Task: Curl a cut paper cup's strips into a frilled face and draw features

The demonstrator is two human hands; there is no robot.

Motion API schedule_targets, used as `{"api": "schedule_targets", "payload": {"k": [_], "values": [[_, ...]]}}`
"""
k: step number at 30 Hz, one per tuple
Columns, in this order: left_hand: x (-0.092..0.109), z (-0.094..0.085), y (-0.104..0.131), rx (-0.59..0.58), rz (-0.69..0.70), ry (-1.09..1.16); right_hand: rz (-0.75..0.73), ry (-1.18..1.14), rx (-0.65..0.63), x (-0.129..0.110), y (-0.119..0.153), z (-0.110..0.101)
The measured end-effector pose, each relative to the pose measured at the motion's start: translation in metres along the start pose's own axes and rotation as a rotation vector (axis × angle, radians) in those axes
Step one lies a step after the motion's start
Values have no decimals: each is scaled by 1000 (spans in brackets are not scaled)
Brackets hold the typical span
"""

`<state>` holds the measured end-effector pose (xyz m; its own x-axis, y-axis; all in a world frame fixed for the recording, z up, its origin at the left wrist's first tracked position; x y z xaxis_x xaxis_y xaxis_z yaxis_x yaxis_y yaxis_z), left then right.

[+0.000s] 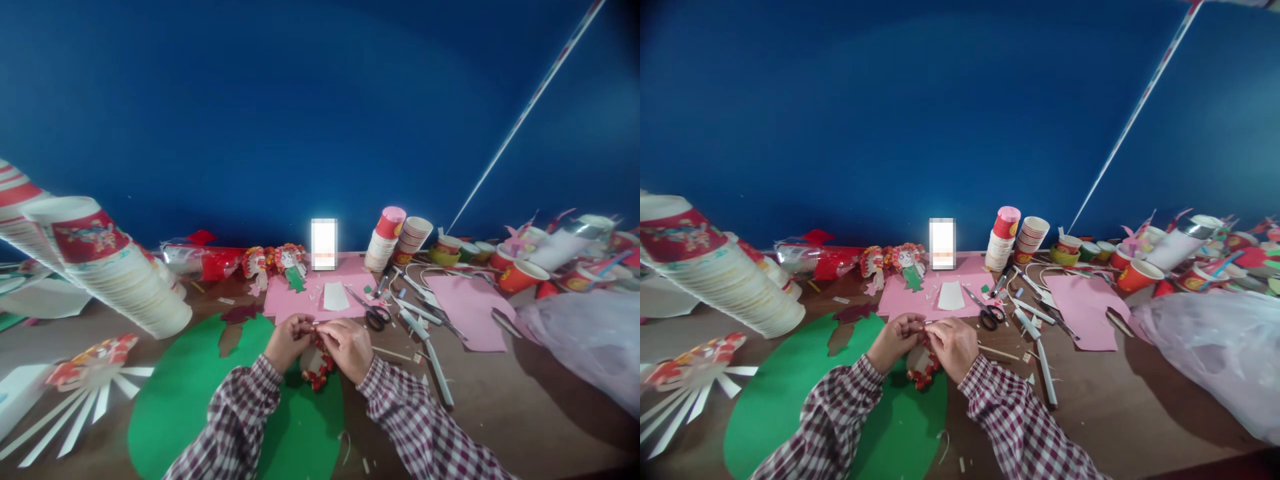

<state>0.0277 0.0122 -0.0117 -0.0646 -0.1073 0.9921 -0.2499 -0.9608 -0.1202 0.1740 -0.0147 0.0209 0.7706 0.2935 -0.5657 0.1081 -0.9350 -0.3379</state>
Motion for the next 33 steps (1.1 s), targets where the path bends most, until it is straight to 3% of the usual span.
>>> {"api": "schedule_targets", "payload": {"k": [10,22,28,33], "values": [[2,2,1,-55,25,-8,-9,3,-18,0,-1,-1],[2,-1,1,-8,28,-7,-11,-5,-11,-2,0,-2],[5,-1,3,-24,8,110,0,4,-23,-3,1,-3],[5,-1,2,-2,-1,19,-8,32,-15,-4,1,-1]]}}
Point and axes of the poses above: each hand's wrist, its own y-axis away from the middle knuckle, its own z-axis out of the palm, x = y × z, the point moved 2 cm from there along -y, towards the middle knuckle, and after that the axes turned 14 degrees about z, right-handed, at the moved point
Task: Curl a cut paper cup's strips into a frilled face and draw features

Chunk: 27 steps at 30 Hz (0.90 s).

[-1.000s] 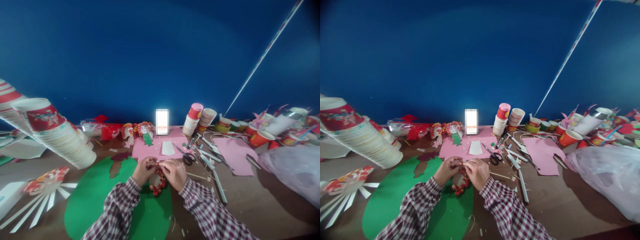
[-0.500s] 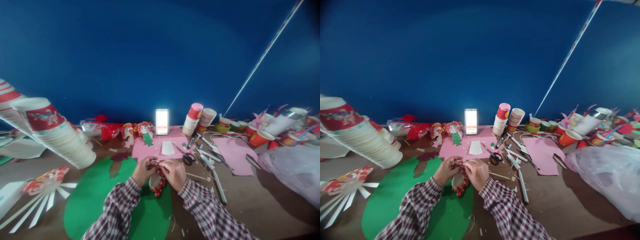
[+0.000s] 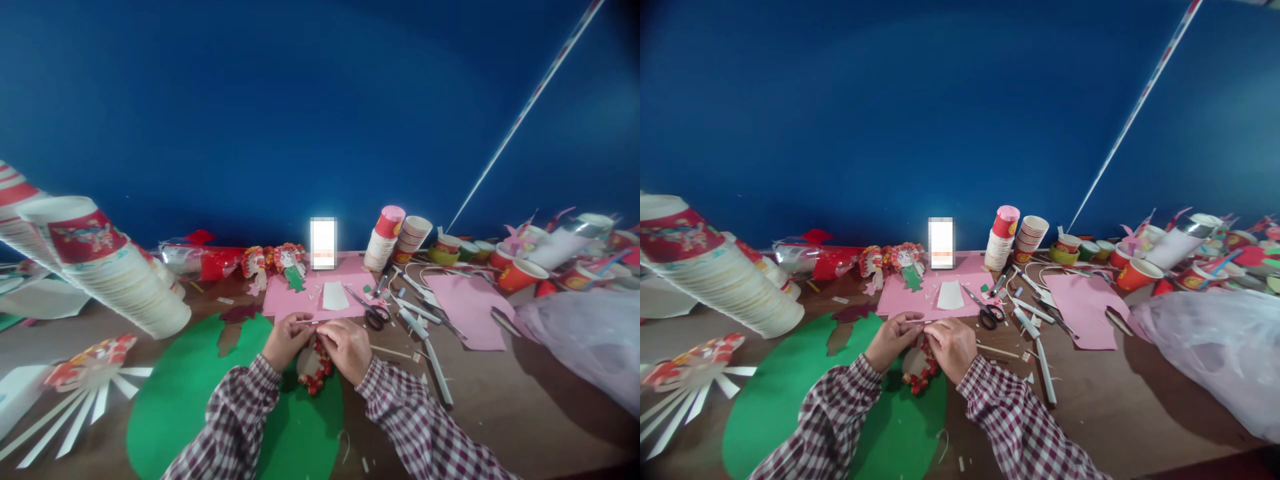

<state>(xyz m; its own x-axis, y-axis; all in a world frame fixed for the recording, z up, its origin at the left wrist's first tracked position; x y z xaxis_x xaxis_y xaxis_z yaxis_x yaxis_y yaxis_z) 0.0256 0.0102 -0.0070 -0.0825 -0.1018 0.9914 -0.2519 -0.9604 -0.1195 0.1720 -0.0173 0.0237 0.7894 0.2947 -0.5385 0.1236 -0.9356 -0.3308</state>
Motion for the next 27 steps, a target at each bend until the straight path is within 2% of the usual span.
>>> {"api": "schedule_targets", "payload": {"k": [8,18,23,27], "values": [[2,0,-1,38,24,-47,37,-1,-32,2,-1,3],[0,1,-1,22,10,30,41,-22,-30,6,-1,6],[3,0,0,57,74,9,88,-51,-46,7,0,5],[2,1,0,59,88,-22,51,-23,-59,5,-1,3]]}}
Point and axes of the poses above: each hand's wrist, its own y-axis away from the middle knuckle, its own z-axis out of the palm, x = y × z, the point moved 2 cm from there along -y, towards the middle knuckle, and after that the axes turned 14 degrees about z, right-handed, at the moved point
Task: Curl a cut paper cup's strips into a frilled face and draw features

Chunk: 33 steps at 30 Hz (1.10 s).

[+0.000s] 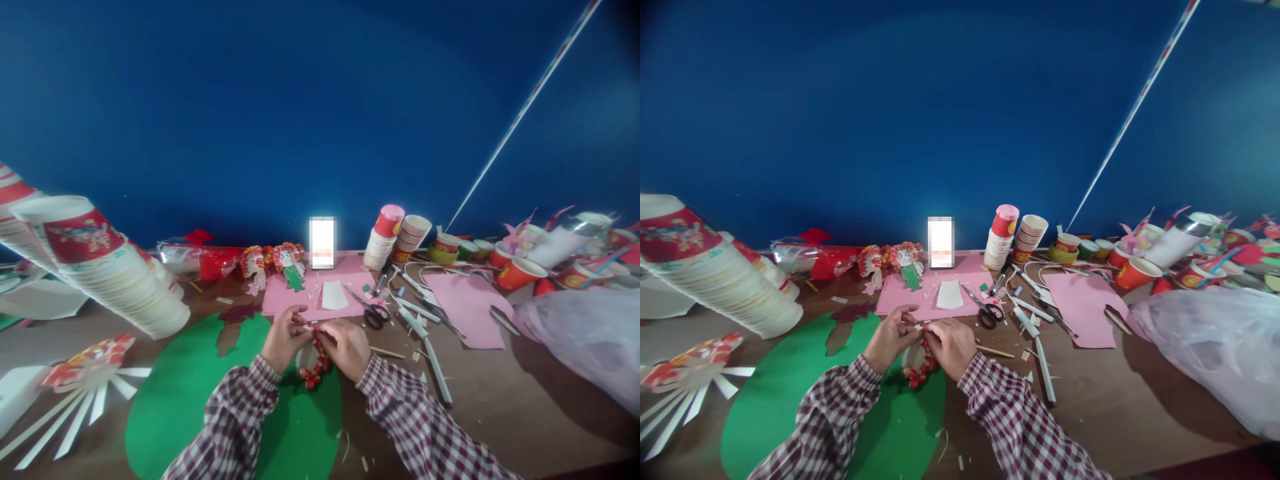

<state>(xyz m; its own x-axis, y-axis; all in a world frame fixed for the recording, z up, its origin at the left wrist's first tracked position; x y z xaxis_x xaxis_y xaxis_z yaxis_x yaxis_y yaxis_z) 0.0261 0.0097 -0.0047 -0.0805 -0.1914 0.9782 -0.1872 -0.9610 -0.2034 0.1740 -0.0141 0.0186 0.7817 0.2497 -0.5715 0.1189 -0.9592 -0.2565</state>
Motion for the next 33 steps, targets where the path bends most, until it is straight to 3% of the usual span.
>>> {"api": "schedule_targets", "payload": {"k": [11,17,33], "values": [[2,-1,0,-41,-59,-18,-10,31,56,-1,0,-3],[3,1,0,-35,-80,-98,-32,51,21,-3,0,-4],[5,-1,-1,-32,34,-131,-12,-11,-19,0,1,2]]}}
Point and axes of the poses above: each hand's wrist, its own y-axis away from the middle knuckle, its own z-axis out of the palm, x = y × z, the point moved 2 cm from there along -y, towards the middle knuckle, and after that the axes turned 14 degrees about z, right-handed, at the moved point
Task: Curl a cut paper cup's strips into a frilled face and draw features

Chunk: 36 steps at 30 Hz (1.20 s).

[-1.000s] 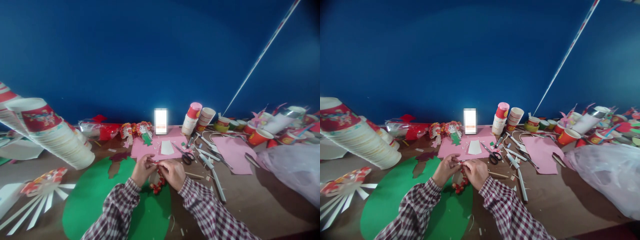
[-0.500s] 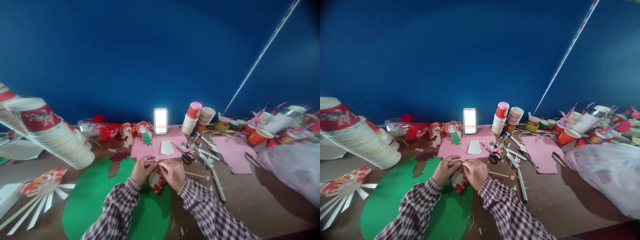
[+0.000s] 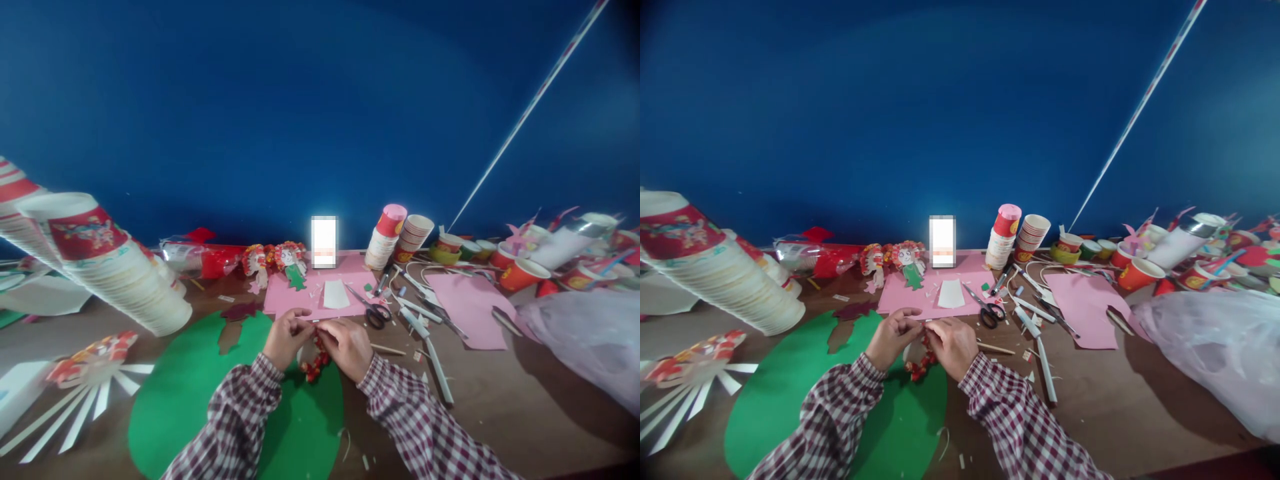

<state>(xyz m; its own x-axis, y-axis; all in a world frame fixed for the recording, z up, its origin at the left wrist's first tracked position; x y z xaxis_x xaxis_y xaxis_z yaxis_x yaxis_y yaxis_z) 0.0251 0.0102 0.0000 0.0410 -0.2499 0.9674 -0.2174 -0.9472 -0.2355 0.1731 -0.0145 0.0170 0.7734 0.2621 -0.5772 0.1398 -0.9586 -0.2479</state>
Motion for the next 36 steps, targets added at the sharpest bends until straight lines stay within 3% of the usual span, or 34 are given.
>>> {"api": "schedule_targets", "payload": {"k": [20,29,36], "values": [[-9,3,-1,9,30,135,40,-26,20,0,0,-1],[-3,4,2,-30,-48,90,38,-3,59,2,-2,-4],[-5,2,1,0,-27,3,15,14,48,-2,0,-4]]}}
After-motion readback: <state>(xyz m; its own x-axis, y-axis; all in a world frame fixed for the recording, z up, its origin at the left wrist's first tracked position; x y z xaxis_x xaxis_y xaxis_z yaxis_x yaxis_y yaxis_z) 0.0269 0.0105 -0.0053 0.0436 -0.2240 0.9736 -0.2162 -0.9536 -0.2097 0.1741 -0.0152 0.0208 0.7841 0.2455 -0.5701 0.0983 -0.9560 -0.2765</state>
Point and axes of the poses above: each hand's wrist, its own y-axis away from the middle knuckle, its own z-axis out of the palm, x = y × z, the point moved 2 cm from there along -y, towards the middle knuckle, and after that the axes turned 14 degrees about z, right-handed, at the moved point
